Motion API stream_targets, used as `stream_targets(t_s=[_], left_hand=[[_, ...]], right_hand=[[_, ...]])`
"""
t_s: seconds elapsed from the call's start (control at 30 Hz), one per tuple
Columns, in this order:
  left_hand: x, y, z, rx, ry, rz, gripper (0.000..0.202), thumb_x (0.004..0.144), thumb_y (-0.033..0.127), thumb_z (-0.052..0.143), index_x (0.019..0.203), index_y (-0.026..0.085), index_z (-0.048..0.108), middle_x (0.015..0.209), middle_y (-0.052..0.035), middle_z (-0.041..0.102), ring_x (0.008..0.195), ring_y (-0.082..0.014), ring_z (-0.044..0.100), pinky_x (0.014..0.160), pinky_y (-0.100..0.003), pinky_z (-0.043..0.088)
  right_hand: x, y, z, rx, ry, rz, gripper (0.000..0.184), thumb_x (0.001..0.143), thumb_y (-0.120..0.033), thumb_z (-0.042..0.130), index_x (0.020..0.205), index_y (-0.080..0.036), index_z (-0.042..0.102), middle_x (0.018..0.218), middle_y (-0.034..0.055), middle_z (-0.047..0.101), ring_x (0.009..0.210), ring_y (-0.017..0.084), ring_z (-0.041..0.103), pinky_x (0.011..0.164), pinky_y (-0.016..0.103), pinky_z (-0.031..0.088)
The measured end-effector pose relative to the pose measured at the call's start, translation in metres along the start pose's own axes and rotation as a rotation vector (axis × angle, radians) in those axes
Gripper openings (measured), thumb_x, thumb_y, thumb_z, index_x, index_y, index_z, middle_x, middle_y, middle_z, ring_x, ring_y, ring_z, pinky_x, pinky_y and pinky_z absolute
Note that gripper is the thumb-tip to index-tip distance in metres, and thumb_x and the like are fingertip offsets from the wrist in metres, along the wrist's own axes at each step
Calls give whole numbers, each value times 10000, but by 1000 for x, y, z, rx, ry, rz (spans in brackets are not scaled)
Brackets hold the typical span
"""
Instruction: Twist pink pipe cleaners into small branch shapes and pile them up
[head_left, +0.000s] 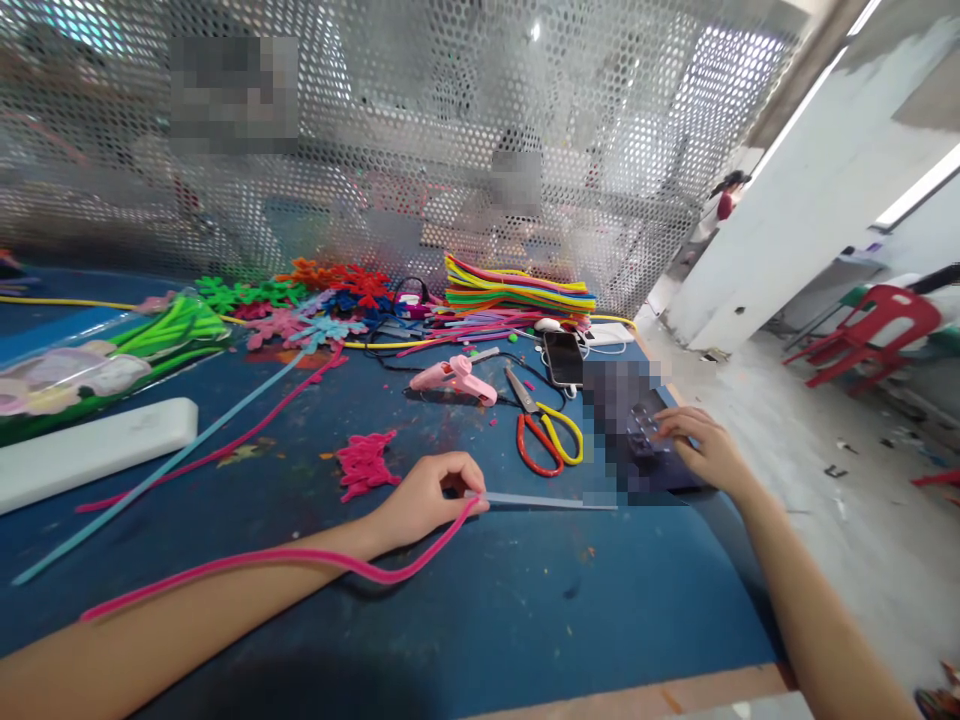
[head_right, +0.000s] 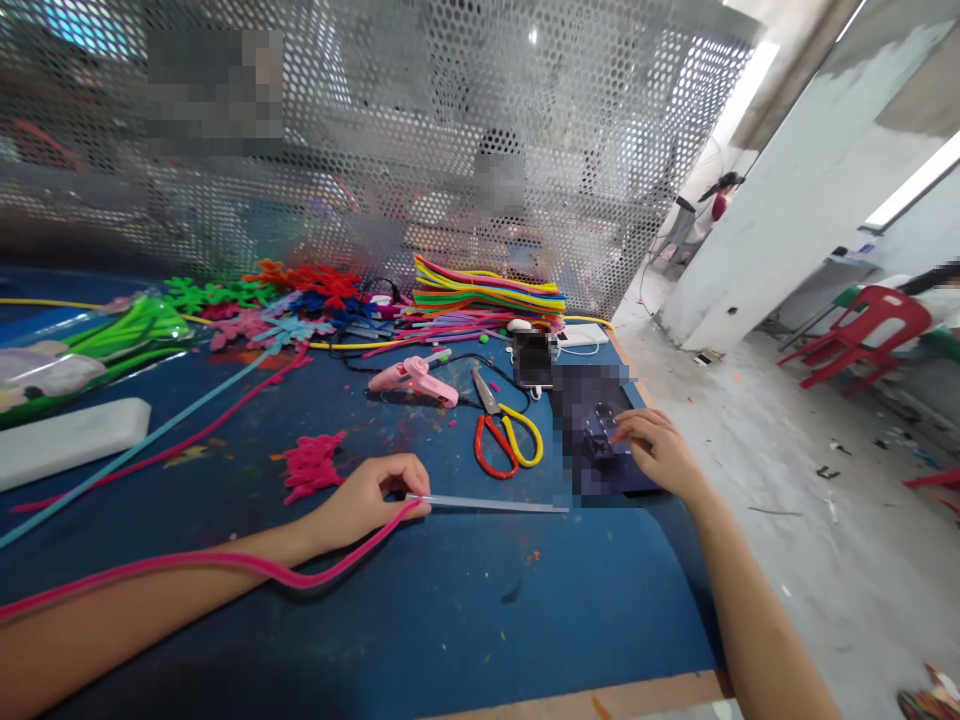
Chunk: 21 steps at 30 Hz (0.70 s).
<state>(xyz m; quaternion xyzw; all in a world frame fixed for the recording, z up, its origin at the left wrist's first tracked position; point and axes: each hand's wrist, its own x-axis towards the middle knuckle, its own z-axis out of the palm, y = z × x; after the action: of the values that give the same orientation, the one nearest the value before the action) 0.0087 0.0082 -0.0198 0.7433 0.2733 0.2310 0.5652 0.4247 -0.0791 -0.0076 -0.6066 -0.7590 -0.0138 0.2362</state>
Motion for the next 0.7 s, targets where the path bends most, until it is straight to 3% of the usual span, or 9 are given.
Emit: stream_targets(t_s=[0.17, 0.27, 0.4, 0.5, 0.7], left_hand=[[0, 3, 0, 28, -4, -4, 228, 706, 312, 677, 711, 128, 542, 768, -22, 576, 695, -122, 548, 645, -244, 441], [1, 3, 0, 42, -2, -1, 228, 705, 312, 679, 713, 128, 544, 770, -21, 575, 693, -122, 547, 641, -244, 440], [1, 1, 0, 46, -11, 10, 223, 711, 311, 675, 721, 127, 549, 777, -23, 579, 701, -123, 548, 648, -247, 441], [0, 0, 0, 52, -14, 14, 222, 712, 310, 674, 721, 127, 550, 777, -24, 581, 698, -123, 548, 646, -247, 441], [0, 1, 0, 66, -10, 18, 225, 714, 316, 671, 724, 126, 552, 759, -22, 580, 691, -124, 548, 641, -247, 440]], right_hand=[[-1, 5, 6, -15, 96, 29, 245, 711, -99, 419, 787, -215, 621, 888, 35, 659, 927, 209, 590, 858, 370, 426], [3, 1, 15, -31, 113, 47, 287, 779, -122, 403, 975, -219, 588, 971, 41, 656, 959, 207, 576, 866, 372, 424], [17, -12, 31, -128, 45, 2, 346, 850, -155, 369, 1167, -211, 497, 1153, 65, 603, 1147, 223, 479, 942, 406, 371], [21, -15, 32, -170, 21, 4, 333, 846, -137, 359, 1122, -214, 528, 1124, 60, 622, 1168, 226, 468, 954, 419, 353], [4, -1, 10, -48, 83, -15, 267, 710, -108, 448, 898, -220, 602, 924, 28, 684, 1069, 224, 549, 930, 404, 390]])
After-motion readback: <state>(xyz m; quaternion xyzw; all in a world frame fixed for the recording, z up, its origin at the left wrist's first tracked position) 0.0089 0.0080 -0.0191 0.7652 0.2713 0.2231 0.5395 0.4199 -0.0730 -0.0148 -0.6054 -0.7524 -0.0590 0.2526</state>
